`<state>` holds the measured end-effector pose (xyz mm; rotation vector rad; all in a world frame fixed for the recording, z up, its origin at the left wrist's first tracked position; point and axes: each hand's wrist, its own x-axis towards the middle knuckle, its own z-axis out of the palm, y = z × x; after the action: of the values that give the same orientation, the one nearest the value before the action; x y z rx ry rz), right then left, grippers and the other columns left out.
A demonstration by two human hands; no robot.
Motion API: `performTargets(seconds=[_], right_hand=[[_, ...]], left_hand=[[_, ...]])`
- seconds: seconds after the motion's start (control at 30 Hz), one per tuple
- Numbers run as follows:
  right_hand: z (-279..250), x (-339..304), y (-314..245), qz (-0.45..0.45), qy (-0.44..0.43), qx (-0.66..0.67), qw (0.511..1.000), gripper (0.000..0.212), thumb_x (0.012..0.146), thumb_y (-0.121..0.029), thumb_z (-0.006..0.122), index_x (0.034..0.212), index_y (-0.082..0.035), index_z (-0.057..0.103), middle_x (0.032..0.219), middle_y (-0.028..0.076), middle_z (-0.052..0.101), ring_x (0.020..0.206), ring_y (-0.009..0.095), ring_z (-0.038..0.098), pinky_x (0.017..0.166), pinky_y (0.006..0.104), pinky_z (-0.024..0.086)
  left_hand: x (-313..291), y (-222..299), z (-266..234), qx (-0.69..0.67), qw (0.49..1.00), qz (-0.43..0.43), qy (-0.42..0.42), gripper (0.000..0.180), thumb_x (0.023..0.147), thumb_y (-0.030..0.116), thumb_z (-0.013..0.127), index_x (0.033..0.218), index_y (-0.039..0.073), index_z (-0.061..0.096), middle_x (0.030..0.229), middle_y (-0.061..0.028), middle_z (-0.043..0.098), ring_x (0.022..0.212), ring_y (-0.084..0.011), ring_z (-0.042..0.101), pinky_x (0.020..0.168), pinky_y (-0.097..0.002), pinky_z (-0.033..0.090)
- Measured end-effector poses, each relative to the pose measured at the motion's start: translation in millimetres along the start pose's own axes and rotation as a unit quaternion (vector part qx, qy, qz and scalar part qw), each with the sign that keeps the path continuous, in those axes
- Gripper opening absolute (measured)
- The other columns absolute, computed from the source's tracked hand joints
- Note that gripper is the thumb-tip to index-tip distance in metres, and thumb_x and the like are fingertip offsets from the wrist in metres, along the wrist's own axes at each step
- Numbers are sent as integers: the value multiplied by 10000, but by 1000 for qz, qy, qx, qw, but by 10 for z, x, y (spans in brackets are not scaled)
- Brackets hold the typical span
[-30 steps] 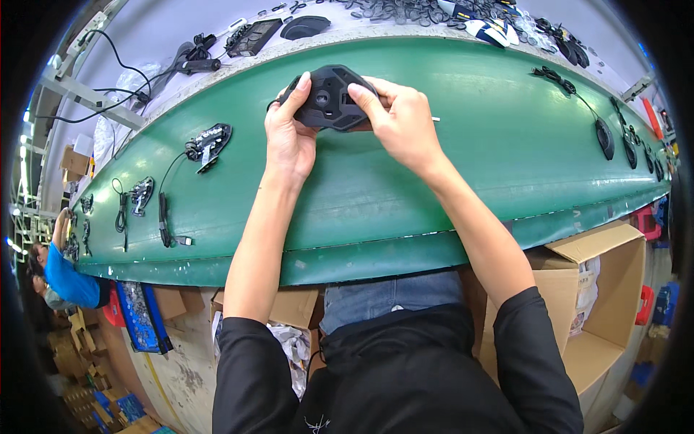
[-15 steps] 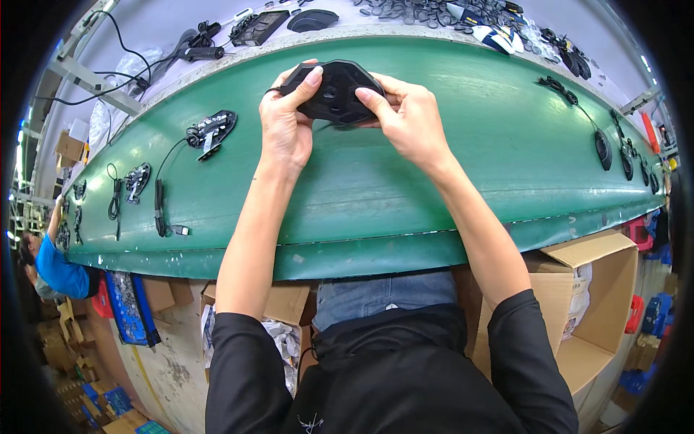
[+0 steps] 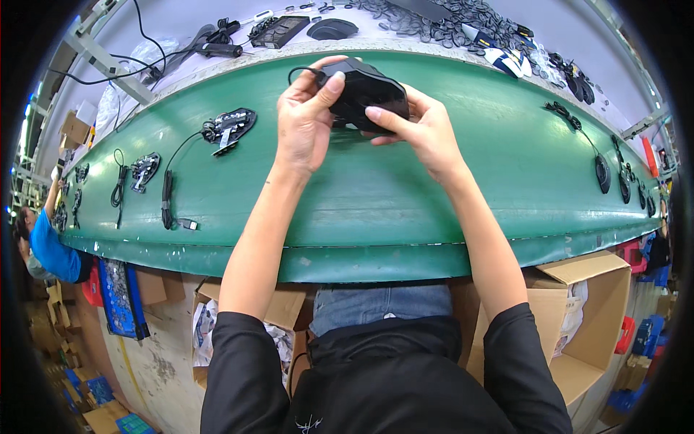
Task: The person assembles computer mice along a conveyor belt by inserting components into mouse bases, retrieving top covers from a box, and snapping the top covers onto the bases by hand.
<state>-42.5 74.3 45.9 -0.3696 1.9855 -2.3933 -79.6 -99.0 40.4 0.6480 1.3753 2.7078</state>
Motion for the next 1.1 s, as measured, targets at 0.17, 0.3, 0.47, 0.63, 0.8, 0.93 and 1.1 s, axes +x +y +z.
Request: performTargets(seconds=[0.17,0.3,0.47,0.63,0.8,0.93,1.1], right_hand=[[50,-20,178,-263,187,-355,877,484,770,-14,742,1237,-23,614,1160,167,667,1033,295,664,820,347,574],[55,-8,175,-327,77,-409,848,633,688,-66,798,1288,-100,601,1286,203,593,1106,343,628,927,372,525],[62,1,202,-111,31,-47,992,783,752,-160,841,1379,78,437,1346,203,528,1148,206,576,959,325,509],[106,5,173,-148,21,0,989,747,732,-27,822,1374,58,449,1308,166,545,1144,200,573,983,345,510],[132,24,225,-211,33,1,977,724,703,45,813,1347,37,483,1282,117,559,1187,205,542,1004,378,503],[157,30,223,-220,31,-2,975,698,667,70,819,1297,-1,527,1277,104,566,1203,212,533,1020,393,494],[95,19,137,-208,38,-95,973,729,640,0,862,1292,-54,542,1212,101,623,1127,203,591,971,362,491]], left_hand=[[-1,-35,75,34,996,-58,58,428,977,303,587,1308,38,527,1229,-93,610,1083,-183,605,946,-368,488],[-25,-23,34,-46,989,-133,55,561,963,311,592,1419,42,409,1291,-131,566,1161,-228,574,970,-406,490],[-49,97,86,55,997,-27,-50,615,890,46,627,1452,14,380,1401,-184,493,1255,-252,524,1058,-409,438],[-118,91,205,113,992,41,-22,599,893,69,663,1435,11,414,1369,-172,532,1249,-224,525,1054,-382,437],[-166,160,247,223,966,121,-54,413,949,131,620,1327,-15,538,1289,-147,600,1161,-186,574,998,-334,476],[-199,167,213,248,950,181,-55,292,935,155,654,1196,27,662,1006,-74,683,876,-100,626,765,-225,509],[-160,219,194,140,981,131,-39,265,968,157,601,1175,-1,654,1041,-92,688,912,-112,633,808,-248,524]])
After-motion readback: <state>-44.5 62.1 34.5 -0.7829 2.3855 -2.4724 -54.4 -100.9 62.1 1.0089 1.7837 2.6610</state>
